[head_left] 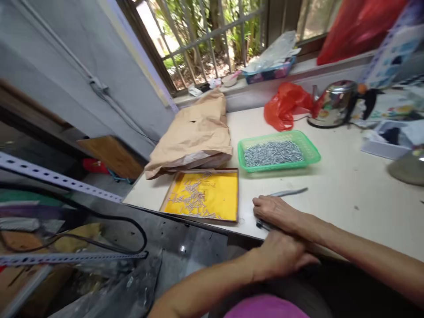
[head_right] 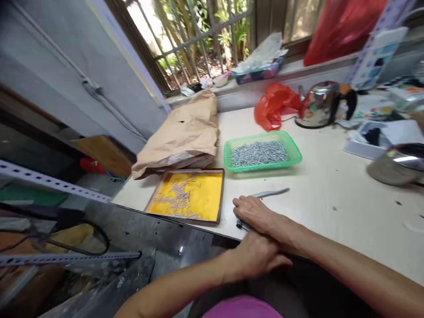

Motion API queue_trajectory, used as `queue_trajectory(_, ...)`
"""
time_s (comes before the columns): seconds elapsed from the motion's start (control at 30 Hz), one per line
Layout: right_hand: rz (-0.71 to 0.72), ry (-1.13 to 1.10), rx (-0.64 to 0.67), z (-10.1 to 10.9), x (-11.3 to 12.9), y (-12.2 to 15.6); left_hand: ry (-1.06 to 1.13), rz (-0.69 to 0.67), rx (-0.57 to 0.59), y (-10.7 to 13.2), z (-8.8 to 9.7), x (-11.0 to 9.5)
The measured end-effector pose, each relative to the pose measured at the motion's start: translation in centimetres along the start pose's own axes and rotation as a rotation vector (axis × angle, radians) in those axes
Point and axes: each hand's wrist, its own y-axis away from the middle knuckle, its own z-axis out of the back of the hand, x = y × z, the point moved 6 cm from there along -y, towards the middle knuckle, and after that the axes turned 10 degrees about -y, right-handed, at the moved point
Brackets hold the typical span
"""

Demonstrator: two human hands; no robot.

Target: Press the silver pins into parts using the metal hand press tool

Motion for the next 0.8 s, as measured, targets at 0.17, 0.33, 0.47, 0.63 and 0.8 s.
queue_trajectory(0.17,0.021,0.007,-0.01,-2.2,-1.3,-1.0,-0.117,-0.004,-0.095,5.1,4.2,0.8)
queue_trajectory(0.33,-0.017,-0.227,-0.116,-0.8,-1.0,-0.7,-0.311,0.569,-0.236,11.5,11.2,11.7)
queue_trajectory(0.47,-0.056,-0.343,-0.458,5.3,-0.7,-0.8,-0.44,0.827,-0.11,15.1,14.0,19.6)
queue_trajectory(0.63,-0.155,-0.187,-0.806,12.0,-4.5,-0.6,-0.463,0.794,0.156,15.8,13.9,22.8)
queue_trajectory(0.8,-0.245,0.029,-0.649,10.1,-10.0,0.5,-0.457,0.741,0.27,15.4,13.2,22.6)
